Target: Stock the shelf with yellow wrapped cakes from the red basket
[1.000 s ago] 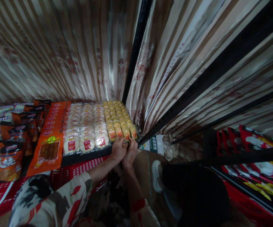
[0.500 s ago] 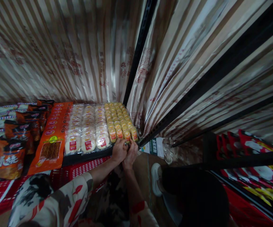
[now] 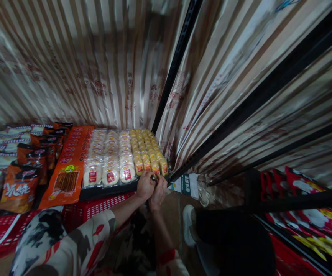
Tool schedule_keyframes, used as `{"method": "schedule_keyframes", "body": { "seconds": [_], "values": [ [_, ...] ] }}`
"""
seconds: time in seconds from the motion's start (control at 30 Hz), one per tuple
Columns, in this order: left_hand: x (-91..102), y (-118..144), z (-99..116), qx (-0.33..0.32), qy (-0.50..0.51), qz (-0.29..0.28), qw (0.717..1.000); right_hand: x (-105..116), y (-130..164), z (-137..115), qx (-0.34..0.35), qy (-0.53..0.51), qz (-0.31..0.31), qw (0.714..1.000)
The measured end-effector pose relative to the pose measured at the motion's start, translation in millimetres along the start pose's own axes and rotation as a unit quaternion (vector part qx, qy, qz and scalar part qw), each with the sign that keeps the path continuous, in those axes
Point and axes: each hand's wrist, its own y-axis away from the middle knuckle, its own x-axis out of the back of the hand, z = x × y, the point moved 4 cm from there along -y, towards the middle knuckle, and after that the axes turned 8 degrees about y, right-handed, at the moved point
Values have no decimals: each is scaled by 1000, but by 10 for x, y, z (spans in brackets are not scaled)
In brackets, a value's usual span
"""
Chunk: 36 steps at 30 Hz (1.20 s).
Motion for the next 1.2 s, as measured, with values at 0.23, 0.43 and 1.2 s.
{"method": "schedule_keyframes", "body": {
  "seconds": [0.23,0.43,1.2],
  "values": [
    [-17,10,18,-11,19,-12,1000,-51,9,59,-4,5,-11,1000],
    [-42,-15,1,-11,9,-32,999,-91,2,99,-11,20,-23,999],
    [-124,-5,-66,-22,16,-55,998,-113,-17,143,-36,34,-42,998]
  ]
}}
